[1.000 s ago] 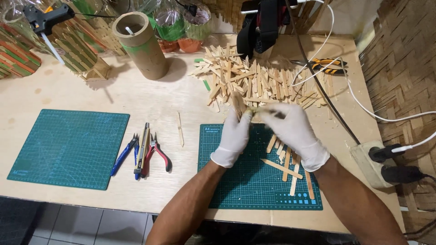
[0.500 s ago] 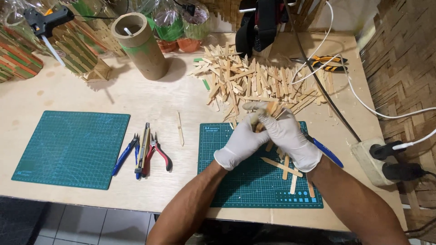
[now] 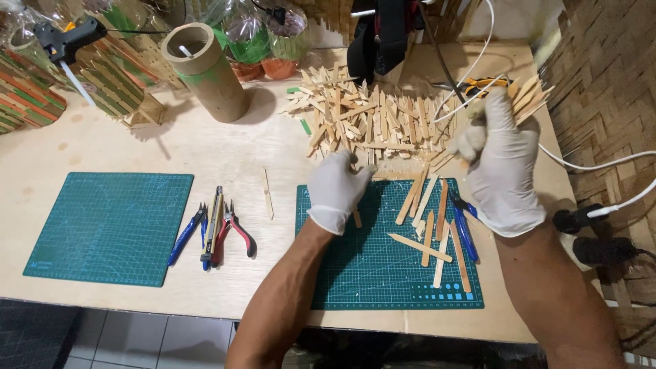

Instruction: Organizing and grouping small cut wooden sticks on a workbench in a workshop.

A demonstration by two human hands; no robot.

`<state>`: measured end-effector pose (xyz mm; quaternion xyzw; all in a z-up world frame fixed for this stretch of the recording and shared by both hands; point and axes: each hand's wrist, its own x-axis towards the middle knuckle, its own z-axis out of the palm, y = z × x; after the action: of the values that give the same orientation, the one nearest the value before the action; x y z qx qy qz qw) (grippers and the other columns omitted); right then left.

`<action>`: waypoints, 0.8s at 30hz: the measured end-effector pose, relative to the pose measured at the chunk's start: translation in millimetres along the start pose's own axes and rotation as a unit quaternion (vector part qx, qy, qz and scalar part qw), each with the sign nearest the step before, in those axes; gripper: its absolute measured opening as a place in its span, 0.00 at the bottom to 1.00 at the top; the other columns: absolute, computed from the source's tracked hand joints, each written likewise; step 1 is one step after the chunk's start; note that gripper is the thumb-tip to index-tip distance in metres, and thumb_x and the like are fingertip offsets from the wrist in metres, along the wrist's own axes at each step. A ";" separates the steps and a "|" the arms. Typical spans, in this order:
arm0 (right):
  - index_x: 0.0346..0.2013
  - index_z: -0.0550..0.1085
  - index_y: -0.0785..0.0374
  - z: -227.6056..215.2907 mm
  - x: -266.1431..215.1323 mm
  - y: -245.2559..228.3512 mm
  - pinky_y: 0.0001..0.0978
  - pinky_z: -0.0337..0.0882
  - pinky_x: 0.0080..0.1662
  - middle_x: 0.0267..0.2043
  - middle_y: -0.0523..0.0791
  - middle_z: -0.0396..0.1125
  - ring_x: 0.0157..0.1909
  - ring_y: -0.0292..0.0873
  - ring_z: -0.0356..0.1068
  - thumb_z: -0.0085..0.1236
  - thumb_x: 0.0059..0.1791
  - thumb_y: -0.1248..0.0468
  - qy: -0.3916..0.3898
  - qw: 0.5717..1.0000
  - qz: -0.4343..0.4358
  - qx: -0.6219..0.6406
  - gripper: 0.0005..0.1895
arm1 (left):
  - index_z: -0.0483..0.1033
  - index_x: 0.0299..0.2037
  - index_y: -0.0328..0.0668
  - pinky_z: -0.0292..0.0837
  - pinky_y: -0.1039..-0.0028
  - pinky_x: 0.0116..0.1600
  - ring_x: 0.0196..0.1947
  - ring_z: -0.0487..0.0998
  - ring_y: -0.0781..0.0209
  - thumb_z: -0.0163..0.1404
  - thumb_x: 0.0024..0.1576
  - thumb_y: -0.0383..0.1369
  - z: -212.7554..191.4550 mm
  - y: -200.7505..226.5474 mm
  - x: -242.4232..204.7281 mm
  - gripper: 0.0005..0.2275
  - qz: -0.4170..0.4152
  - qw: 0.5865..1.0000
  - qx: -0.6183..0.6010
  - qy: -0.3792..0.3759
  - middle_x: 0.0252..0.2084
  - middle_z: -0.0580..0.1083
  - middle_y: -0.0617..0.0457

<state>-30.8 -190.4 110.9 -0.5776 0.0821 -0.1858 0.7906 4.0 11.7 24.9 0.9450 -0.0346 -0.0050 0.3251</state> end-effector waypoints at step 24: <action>0.28 0.71 0.53 -29.3 -14.9 -59.3 0.27 0.62 0.28 0.14 0.34 0.44 0.17 0.31 0.50 0.62 0.52 0.44 0.012 0.996 -0.084 0.035 0.20 | 0.83 0.36 0.46 0.69 0.76 0.30 0.24 0.72 0.68 0.45 0.58 0.41 -80.4 13.2 -11.2 0.14 -0.198 0.973 -0.093 -0.074 0.28 0.79 0.56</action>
<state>-66.4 -226.1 156.2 -0.5520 0.0364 -0.2614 0.7910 -5.4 51.5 96.3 0.8957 0.1304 -0.1424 0.4005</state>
